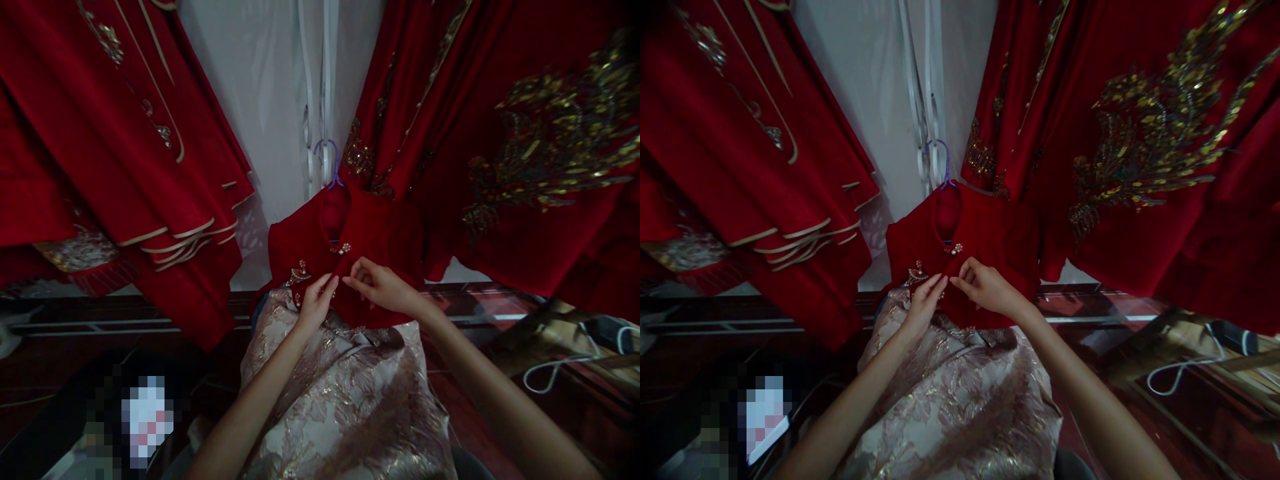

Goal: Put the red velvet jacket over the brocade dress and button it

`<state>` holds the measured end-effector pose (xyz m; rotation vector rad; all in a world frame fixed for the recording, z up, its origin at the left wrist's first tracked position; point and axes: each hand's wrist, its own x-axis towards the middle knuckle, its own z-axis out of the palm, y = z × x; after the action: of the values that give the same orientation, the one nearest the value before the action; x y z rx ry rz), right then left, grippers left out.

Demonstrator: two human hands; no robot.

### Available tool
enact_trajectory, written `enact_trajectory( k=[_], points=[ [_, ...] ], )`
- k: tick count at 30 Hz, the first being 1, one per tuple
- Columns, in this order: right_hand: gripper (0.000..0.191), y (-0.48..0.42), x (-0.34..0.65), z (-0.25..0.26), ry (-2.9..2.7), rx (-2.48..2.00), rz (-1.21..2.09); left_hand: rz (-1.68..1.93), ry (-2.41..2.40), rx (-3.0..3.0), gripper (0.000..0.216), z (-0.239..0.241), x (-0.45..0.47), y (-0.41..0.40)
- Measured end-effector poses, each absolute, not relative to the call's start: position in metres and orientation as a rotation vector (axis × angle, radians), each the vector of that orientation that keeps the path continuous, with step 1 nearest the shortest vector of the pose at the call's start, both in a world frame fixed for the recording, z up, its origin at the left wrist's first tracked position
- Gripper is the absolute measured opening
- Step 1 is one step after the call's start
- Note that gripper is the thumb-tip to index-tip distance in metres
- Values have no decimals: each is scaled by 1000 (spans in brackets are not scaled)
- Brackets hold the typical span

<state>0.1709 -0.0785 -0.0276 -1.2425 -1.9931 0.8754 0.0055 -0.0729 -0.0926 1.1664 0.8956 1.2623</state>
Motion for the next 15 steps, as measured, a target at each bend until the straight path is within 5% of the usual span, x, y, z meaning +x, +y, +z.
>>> enact_trajectory(
  k=[6, 15],
  points=[
    [13, -88, 159, -47, -1906, -1178, 612, 1381, 1052, 1035, 39, -107, -11, -68],
    [22, -88, 129, -78, -1769, -1218, 645, 1217, 976, 1264, 31, -111, -12, -69]
  ],
)
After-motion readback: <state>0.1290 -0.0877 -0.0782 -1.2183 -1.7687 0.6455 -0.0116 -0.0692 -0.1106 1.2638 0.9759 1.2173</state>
